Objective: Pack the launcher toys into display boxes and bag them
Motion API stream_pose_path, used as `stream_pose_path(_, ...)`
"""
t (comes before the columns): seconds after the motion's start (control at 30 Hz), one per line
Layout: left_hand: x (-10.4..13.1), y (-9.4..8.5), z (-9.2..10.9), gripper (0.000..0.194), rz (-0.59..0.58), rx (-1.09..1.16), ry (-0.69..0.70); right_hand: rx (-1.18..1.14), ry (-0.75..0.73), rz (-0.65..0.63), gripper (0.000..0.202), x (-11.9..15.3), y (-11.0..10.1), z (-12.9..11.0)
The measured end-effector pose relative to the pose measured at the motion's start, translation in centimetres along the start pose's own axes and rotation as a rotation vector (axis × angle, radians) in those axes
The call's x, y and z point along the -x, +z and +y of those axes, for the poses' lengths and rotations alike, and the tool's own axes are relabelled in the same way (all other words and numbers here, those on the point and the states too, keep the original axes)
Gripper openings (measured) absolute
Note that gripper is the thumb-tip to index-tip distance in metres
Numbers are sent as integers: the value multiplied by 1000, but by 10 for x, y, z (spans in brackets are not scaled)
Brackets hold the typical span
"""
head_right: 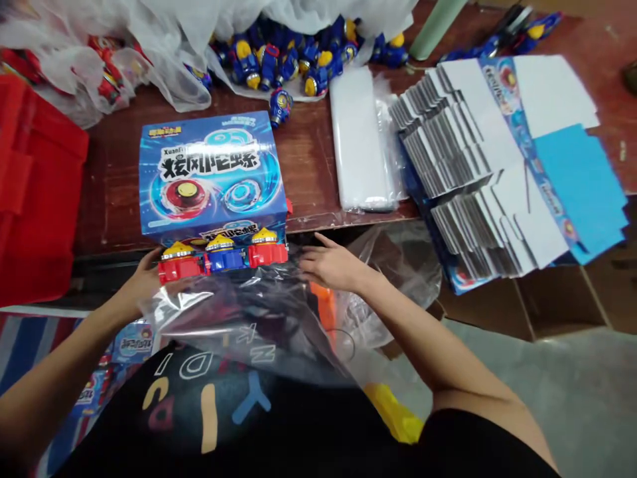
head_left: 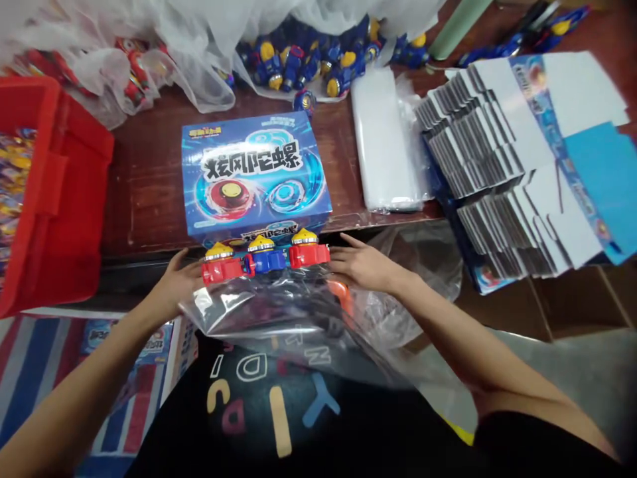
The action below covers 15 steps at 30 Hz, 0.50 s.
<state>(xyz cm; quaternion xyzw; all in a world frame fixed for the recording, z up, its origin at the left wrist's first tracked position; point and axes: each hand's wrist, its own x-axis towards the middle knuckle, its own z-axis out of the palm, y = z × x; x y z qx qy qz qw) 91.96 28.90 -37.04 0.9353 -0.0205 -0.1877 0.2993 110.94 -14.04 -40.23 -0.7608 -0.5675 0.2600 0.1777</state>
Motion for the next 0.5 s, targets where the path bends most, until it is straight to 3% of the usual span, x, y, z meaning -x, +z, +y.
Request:
stream_pose_path(0.1, -2, -8, -3, 24, -71, -203, 118, 76, -6, 28, 23, -12, -17, 0)
stream_pose_path(0.17, 2, -23, 1, 32, -85, -256, 212, -9, -88, 15, 27, -15, -41, 0)
stream_pose_path(0.27, 10, -54, 18, 38, -12, -10, 303, -278, -251, 17, 27, -19, -84, 4)
stream_pose_path(0.33, 9, -70, 32, 32, 78, 187, 238, -422, -315, 105, 20, -27, -105, 11)
stream_pose_path(0.4, -1, -76, 41, 17, 150, 341, 155, -531, -348, 220, 15, -41, -112, 19)
stream_pose_path(0.5, -31, -70, 42, 8, 241, 563, 76, -679, -360, 401, 12, -68, -103, 34)
